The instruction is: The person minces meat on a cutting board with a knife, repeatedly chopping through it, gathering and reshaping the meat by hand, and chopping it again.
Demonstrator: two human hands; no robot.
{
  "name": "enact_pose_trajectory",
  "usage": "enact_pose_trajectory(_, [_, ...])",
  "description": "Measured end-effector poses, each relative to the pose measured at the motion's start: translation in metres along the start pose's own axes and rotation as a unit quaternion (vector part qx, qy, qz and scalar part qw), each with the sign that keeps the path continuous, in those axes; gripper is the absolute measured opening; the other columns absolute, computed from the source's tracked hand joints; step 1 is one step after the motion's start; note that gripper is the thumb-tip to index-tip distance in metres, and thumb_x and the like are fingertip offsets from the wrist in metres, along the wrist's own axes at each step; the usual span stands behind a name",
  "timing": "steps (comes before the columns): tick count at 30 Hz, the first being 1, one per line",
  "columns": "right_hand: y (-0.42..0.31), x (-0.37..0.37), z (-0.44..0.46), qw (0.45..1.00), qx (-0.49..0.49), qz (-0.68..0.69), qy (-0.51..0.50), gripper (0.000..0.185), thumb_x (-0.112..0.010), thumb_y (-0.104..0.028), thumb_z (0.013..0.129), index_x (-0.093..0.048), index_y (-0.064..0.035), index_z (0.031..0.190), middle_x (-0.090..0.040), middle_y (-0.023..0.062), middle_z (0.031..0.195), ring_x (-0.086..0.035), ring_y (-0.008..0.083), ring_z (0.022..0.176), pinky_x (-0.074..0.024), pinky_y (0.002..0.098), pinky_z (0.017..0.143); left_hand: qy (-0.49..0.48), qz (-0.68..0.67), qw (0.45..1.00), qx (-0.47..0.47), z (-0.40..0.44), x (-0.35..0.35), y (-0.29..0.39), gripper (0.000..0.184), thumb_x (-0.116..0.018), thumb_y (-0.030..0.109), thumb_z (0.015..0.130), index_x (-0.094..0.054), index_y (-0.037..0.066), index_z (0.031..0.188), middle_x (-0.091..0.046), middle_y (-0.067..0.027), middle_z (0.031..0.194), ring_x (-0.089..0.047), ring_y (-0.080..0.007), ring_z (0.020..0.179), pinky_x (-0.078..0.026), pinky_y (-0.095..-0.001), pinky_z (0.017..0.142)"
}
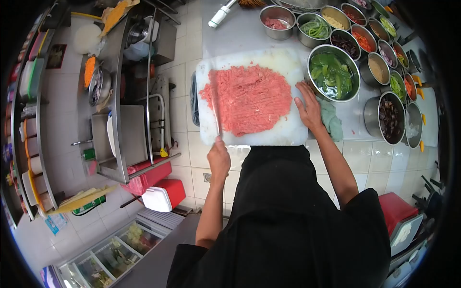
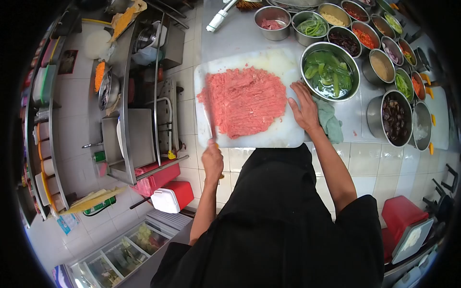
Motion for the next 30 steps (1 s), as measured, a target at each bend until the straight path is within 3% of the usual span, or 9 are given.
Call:
enact_pose_trajectory(3, [0.003,-0.001,0.0,1.0,-0.003,-0.005,0.003,0.044,-0.055,-0.027,0.1,-0.054,-0.0022,0.136,-0.053,0.019,0.141,-0.043,0.0362,0.138,-0.0334,0.043,0.115,-0.112,0.037,0.979,0.166,0.009,0.007,-0.003,0.075,-0.033,0.066,0.101,-0.053,0.002,0.066,-0.044,-0.0026,0.05,-0.042,-0.0121,0.039,-0.033,-0.0294,0.038])
enact_pose_trajectory(9, [0.001,0.0,-0.001,1.0,0.0,-0.006,-0.002,0.044,-0.055,-0.027,0.099,-0.054,-0.0027,0.136,-0.054,0.0193,0.14,-0.044,0.0365,0.137,-0.0331,0.0436,0.115,0.032,-0.018,0.999,-0.038,0.004,0.004,0.008,0.073,-0.036,0.066,0.1,-0.054,0.003,0.066,-0.043,-0.0028,0.048,-0.042,-0.0128,0.038,-0.033,-0.0303,0.037])
enact_pose_trajectory(11, [0.001,-0.001,0.003,1.0,-0.001,-0.009,0.003,0.044,-0.055,-0.027,0.099,-0.054,-0.0027,0.136,-0.054,0.0195,0.14,-0.044,0.0365,0.137,-0.0334,0.0434,0.115,-0.094,0.036,0.985,0.142,0.014,-0.004,-0.029,0.073,-0.036,0.064,0.101,-0.055,0.002,0.067,-0.045,-0.0033,0.049,-0.044,-0.013,0.039,-0.035,-0.0314,0.038])
enact_pose_trajectory(13, [0.001,0.0,-0.003,1.0,-0.012,-0.012,0.0,0.043,-0.055,-0.027,0.099,-0.054,-0.0025,0.135,-0.054,0.0195,0.14,-0.044,0.0365,0.137,-0.0338,0.0432,0.114,-0.099,0.014,0.977,0.188,0.001,0.022,0.022,0.073,-0.036,0.063,0.101,-0.055,0.001,0.067,-0.046,-0.0037,0.05,-0.046,-0.0132,0.04,-0.036,-0.0319,0.038])
enact_pose_trajectory(17, [-0.001,0.001,0.0,1.0,0.001,-0.007,0.002,0.043,-0.055,-0.025,0.1,-0.054,-0.0021,0.136,-0.054,0.0194,0.14,-0.045,0.0362,0.136,-0.0338,0.0429,0.114,0.011,-0.111,0.993,0.035,0.001,0.02,0.033,0.073,-0.036,0.064,0.101,-0.054,0.001,0.066,-0.046,-0.0039,0.05,-0.045,-0.0137,0.041,-0.037,-0.032,0.04])
enact_pose_trajectory(18, [-0.002,0.0,0.001,1.0,0.001,-0.008,-0.001,0.043,-0.055,-0.025,0.099,-0.054,-0.0021,0.136,-0.054,0.0193,0.14,-0.045,0.0362,0.136,-0.0337,0.0429,0.114,-0.018,0.014,1.0,-0.003,0.012,0.005,-0.003,0.074,-0.036,0.064,0.101,-0.054,0.001,0.067,-0.046,-0.0037,0.05,-0.045,-0.014,0.041,-0.037,-0.0319,0.04])
enact_pose_trajectory(21, [0.001,0.004,0.007,1.0,0.001,-0.015,0.007,0.042,-0.055,-0.024,0.099,-0.054,-0.0023,0.136,-0.054,0.0189,0.14,-0.045,0.0362,0.137,-0.0334,0.043,0.114,-0.106,0.028,0.975,0.191,0.013,0.013,-0.007,0.075,-0.035,0.068,0.099,-0.053,0.003,0.066,-0.044,-0.0019,0.05,-0.043,-0.0132,0.039,-0.033,-0.03,0.037])
enact_pose_trajectory(27, [-0.001,0.0,0.001,1.0,-0.006,-0.007,-0.004,0.043,-0.055,-0.025,0.099,-0.054,-0.0023,0.135,-0.054,0.0184,0.141,-0.044,0.036,0.137,-0.0333,0.0428,0.115,-0.017,-0.021,1.0,0.016,0.003,0.006,0.0,0.072,-0.035,0.066,0.1,-0.052,0.005,0.065,-0.043,-0.0005,0.048,-0.041,-0.0106,0.038,-0.031,-0.0292,0.035])
enact_pose_trajectory(30, [0.0,0.001,0.001,1.0,-0.012,-0.005,-0.001,0.043,-0.055,-0.026,0.099,-0.054,-0.0025,0.135,-0.054,0.0181,0.14,-0.044,0.0358,0.137,-0.0334,0.0428,0.115,-0.096,-0.028,0.981,0.169,0.005,0.013,0.014,0.07,-0.037,0.067,0.099,-0.05,0.006,0.065,-0.042,0.0014,0.049,-0.04,-0.0103,0.038,-0.031,-0.029,0.036])
Point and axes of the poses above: each hand's wrist, its own z-axis towards the middle knuckle, its own x-axis out of the back of the hand, y = z × x, the point moved 6 cm from there along z, towards the middle knuckle
